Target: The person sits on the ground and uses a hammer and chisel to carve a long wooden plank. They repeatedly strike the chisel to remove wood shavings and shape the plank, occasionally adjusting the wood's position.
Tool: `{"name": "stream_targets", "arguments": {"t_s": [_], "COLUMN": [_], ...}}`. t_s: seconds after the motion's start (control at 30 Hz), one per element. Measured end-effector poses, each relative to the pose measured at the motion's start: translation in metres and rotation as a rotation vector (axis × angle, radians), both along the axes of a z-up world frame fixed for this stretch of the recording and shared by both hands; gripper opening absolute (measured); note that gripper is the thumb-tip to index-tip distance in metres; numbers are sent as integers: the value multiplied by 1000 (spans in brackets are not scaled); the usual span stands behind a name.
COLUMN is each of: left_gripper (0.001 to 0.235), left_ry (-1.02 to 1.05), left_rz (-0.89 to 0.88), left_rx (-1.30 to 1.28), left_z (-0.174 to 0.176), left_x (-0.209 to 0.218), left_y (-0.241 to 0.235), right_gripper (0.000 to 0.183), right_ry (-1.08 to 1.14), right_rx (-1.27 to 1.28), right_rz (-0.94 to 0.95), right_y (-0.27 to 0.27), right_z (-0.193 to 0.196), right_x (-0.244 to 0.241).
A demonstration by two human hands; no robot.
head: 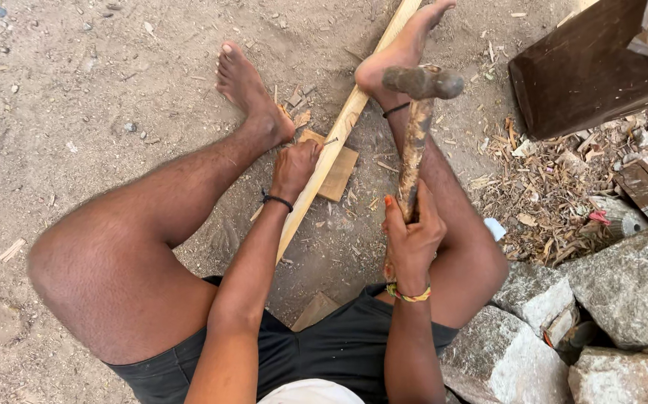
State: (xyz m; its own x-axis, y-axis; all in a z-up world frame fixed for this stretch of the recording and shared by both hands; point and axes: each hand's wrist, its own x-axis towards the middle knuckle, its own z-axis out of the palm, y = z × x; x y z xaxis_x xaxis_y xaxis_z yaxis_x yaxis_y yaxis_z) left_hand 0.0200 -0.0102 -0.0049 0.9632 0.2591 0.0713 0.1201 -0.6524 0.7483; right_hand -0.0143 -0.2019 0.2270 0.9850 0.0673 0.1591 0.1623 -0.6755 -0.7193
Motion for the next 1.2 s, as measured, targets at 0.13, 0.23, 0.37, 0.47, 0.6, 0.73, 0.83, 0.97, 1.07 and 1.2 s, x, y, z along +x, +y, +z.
{"name": "stream_targets", "arguments": {"t_s": [0.13,0.23,0.37,0.47,0.6,0.73,0.83,0.97,1.07,1.2], "left_gripper": [31,31,31,31,30,29,30,29,27,26], "left_ry": [55,60,69,28,48,18,20,38,24,-16], "left_rz": [-18,-48,-52,-58,-105,-116,-103,-114,-102,-96], "left_rx": [9,30,46,32,-22,-50,8,-29,-22,-51], "left_z": [0,0,-6,-7,-5,-5,-4,-1,5,-1], "left_x": [-4,-1,-4,-2,-3,-4,-4,-4,0,-15], "left_y": [-3,-2,-5,2,6,6,5,5,11,2], "right_gripper": [42,44,38,42,41,43,40,40,42,49], "right_ry": [-2,218,366,227,111,101,74,165,253,390], "right_rx": [-220,-385,-242,-37,68,84,-35,-380,-344,-66], "right_rz": [50,77,8,-22,-65,-72,-37,79,57,-174], "right_y": [-10,-16,-24,-21,-19,-17,-20,-20,-21,-18], "right_z": [-50,-86,-83,-54,-11,3,-16,-73,-84,-64], "right_x": [-11,-12,-17,-13,-11,-16,-20,-22,-25,-33]}}
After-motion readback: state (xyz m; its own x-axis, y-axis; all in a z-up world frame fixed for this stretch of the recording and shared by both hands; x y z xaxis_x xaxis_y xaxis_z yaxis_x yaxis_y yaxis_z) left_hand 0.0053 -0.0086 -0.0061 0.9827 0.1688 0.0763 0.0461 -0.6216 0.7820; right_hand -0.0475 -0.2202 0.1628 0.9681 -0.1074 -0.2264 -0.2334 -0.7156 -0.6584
